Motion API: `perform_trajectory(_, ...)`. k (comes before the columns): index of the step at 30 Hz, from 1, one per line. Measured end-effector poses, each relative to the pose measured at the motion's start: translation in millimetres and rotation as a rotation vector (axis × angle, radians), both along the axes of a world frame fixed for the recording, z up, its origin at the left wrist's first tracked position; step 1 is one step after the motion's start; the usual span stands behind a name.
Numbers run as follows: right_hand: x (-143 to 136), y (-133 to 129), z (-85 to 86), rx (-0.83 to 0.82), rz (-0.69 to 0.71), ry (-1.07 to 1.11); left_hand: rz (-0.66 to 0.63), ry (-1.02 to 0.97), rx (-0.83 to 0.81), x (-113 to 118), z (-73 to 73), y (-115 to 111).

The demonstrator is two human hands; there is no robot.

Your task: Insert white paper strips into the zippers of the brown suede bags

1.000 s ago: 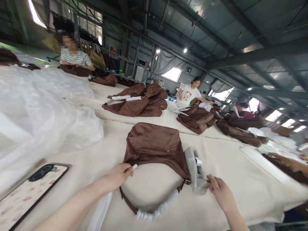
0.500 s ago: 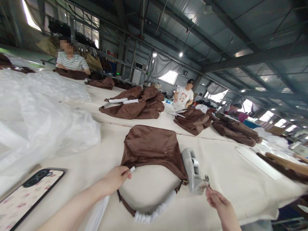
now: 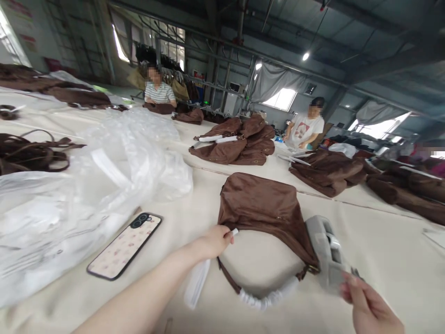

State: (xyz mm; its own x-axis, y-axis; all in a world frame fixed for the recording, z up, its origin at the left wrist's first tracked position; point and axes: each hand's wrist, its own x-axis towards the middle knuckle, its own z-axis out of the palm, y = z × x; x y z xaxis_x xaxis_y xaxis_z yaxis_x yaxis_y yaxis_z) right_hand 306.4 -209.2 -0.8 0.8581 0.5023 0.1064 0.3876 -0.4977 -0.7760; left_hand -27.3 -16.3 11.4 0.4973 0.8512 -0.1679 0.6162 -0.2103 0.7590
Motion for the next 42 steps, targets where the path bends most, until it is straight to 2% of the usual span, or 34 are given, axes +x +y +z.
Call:
perform_trajectory(3,-71,54,25.3,0.214,0.357,0.081,-0.020,0.017,0.005,-1,0.7,-1)
perform_trajectory(5,-114,92,32.4,0.247,0.633,0.175,-0.039,0.029,0.008,-2,2.1,-2)
perform_trajectory(7,-148,123,31.2,0.227,0.846,0.270,-0.057,0.034,0.022,-2,3.9,-2)
perform_trajectory(10,-178,148,18.6,0.180,1.005,0.417,-0.056,0.039,0.038,-3,5.5,-2)
perform_trajectory(13,-185,154,2.5,0.163,1.042,0.546,-0.034,0.066,0.024,-3,3.4,0)
perform_trajectory(17,-176,154,-10.0,0.114,1.066,0.622,-0.035,0.067,0.016,-2,-0.6,1)
perform_trajectory(23,-170,155,-11.5,0.005,1.100,0.631,-0.029,0.103,0.025,-1,3.6,-1)
perform_trajectory(30,-172,152,-6.3,-0.075,1.102,0.662,0.028,-0.073,-0.063,1,3.9,0)
perform_trajectory(32,-170,151,-5.3,-0.089,1.141,0.708,0.072,-0.199,-0.161,1,1.3,1)
perform_trajectory(37,-170,151,-11.5,-0.096,1.212,0.714,0.219,-0.504,-0.590,1,2.1,-2)
perform_trajectory(42,-176,152,-16.2,0.079,1.217,0.603,0.210,-0.702,-0.927,4,9.0,-17)
